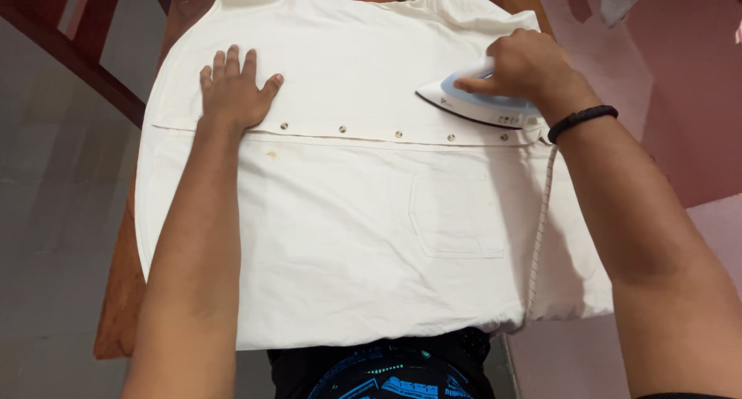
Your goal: The person irons a white shirt laid flat on a wooden table. They use a handheld iron to smooth the front panel and placket area, moving the iron back and forth while holding the fabric with the other hand.
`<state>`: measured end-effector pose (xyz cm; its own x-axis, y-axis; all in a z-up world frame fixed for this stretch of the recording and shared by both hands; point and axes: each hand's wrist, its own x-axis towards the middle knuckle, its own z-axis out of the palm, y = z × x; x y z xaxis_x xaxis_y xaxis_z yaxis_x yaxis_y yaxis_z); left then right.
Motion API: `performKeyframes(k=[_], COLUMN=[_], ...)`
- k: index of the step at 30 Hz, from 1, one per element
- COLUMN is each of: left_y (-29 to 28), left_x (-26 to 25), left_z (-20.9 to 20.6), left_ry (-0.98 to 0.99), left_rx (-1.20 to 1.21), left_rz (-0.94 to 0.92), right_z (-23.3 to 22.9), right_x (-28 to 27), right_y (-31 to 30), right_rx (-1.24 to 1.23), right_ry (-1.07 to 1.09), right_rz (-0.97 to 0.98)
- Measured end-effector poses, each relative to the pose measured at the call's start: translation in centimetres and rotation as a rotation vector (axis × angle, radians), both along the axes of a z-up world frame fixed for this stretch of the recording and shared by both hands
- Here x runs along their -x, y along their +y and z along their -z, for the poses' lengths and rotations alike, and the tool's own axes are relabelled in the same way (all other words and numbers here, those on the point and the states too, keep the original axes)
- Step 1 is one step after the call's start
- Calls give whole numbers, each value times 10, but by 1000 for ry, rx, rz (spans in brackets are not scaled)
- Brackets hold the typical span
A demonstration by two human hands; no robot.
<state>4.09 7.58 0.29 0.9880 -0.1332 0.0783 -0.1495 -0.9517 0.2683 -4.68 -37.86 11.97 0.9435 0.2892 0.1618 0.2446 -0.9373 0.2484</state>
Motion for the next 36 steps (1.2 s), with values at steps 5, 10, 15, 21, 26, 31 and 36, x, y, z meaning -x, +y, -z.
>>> performKeyframes(k=[5, 10, 15, 21, 26, 31, 36], left_y=[-5, -3, -9, -1, 16, 27, 46], left_x=[-16, -11, -9, 48, 141, 217, 227], left_z=[0, 4, -1, -35, -34, -32, -32], left_ry=[41, 13, -9, -244, -145, -48, -11], left_rx=[-44, -51, -38, 132, -60, -158, -208], left_rz=[-29, -28, -1, 241, 330, 367, 369], right_z=[-3, -13, -13, -36, -65, -59, -45], right_x=[-10, -15, -15, 17, 97, 151, 161], right_y=[-21, -22, -23, -3, 58, 136, 185], right_rx=[-10, -132, -140, -168, -167, -279, -117], right_ry=[-29, 98, 81, 21, 62, 370, 555], right_rz=[166, 552, 552, 268, 192, -127, -117])
